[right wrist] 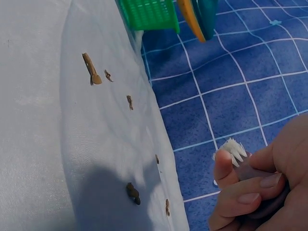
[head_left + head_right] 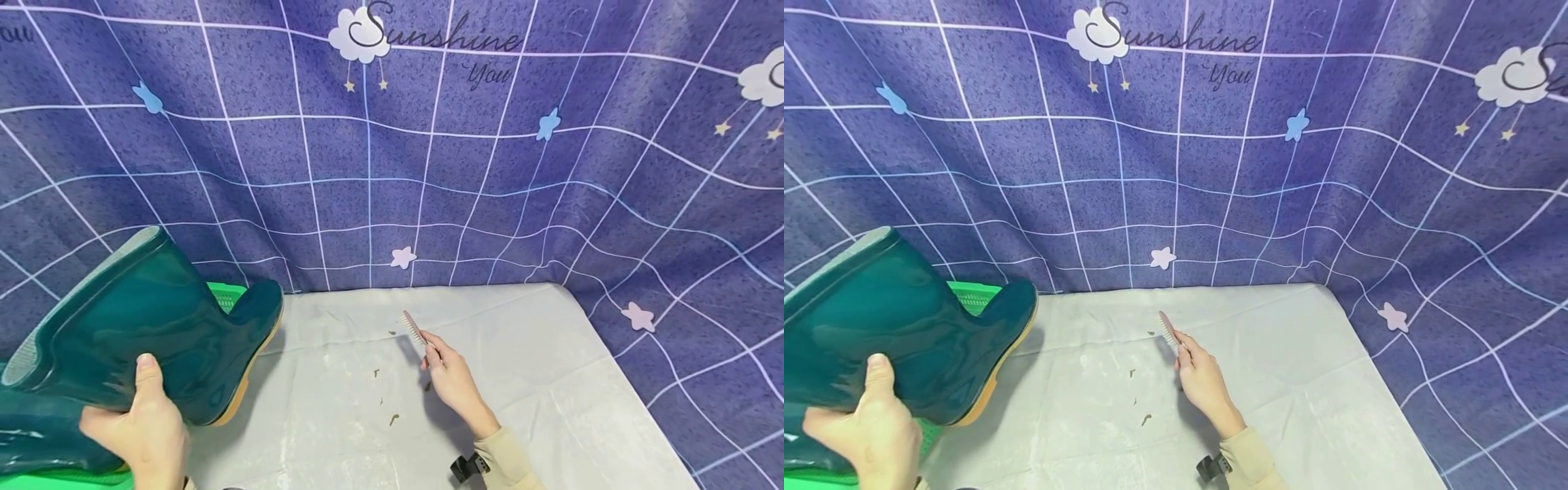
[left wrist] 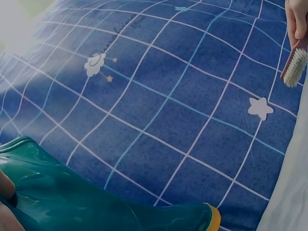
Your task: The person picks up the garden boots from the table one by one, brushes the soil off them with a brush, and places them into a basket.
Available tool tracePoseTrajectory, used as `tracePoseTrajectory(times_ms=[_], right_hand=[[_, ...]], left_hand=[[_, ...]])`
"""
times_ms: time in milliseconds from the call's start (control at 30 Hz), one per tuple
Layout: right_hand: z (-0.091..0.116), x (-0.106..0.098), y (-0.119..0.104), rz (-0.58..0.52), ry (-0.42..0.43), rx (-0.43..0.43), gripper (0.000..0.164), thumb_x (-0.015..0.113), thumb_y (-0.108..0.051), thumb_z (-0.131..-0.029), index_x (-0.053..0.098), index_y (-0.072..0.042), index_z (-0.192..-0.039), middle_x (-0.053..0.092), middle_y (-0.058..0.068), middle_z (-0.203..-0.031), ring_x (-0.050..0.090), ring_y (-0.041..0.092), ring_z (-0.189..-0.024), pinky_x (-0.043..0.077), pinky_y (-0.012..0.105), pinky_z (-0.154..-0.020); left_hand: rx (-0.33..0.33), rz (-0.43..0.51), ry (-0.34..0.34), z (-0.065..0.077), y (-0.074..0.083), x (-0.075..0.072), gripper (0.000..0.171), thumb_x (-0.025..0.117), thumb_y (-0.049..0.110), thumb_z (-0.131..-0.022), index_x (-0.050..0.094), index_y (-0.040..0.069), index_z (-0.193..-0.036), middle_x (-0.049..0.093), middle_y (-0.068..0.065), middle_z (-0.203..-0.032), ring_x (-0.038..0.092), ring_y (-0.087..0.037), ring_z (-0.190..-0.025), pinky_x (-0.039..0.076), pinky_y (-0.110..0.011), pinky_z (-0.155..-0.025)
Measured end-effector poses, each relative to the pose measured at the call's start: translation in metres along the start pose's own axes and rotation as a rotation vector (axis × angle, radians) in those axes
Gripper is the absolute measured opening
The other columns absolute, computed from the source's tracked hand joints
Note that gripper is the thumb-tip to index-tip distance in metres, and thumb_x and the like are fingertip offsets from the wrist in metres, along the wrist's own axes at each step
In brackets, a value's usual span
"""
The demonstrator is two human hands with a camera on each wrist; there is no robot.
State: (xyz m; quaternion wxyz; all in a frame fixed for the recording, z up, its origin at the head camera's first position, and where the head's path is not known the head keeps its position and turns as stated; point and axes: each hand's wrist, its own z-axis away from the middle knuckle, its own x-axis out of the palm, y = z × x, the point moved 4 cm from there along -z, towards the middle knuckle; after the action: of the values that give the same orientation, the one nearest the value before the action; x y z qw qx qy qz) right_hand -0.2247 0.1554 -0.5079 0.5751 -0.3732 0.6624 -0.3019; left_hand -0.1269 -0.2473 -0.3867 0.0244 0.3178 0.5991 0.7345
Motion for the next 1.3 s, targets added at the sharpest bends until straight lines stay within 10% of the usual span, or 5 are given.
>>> tracePoseTrajectory(times_ms=[900, 1300], right_hand=[[0.000, 0.001, 0.001, -0.044, -0.039, 0.018, 0.040, 0.050, -0.017, -0.113, 0.061, -0.010, -0.150, 0.072, 0.004, -0.083, 0.049, 0.008, -0.058, 0.044, 0.026, -0.057], [0.002, 0.006, 0.006, -0.055, -0.056, 0.032, 0.040, 0.048, -0.017, -0.114, 0.060, -0.012, -0.151, 0.072, 0.006, -0.084, 0.049, 0.007, -0.054, 0.045, 0.025, -0.055]], left_hand=[[-0.037, 0.012, 0.132, -0.020, 0.012, -0.016, 0.079, 0.073, 0.022, -0.101, 0.024, 0.024, -0.162, 0.041, 0.012, -0.157, 0.046, -0.004, -0.144, 0.039, -0.013, -0.119], [0.084, 0.101, 0.189, -0.031, 0.017, -0.019, 0.078, 0.075, 0.011, -0.099, 0.030, 0.018, -0.162, 0.047, 0.006, -0.155, 0.050, -0.010, -0.143, 0.042, -0.013, -0.116]])
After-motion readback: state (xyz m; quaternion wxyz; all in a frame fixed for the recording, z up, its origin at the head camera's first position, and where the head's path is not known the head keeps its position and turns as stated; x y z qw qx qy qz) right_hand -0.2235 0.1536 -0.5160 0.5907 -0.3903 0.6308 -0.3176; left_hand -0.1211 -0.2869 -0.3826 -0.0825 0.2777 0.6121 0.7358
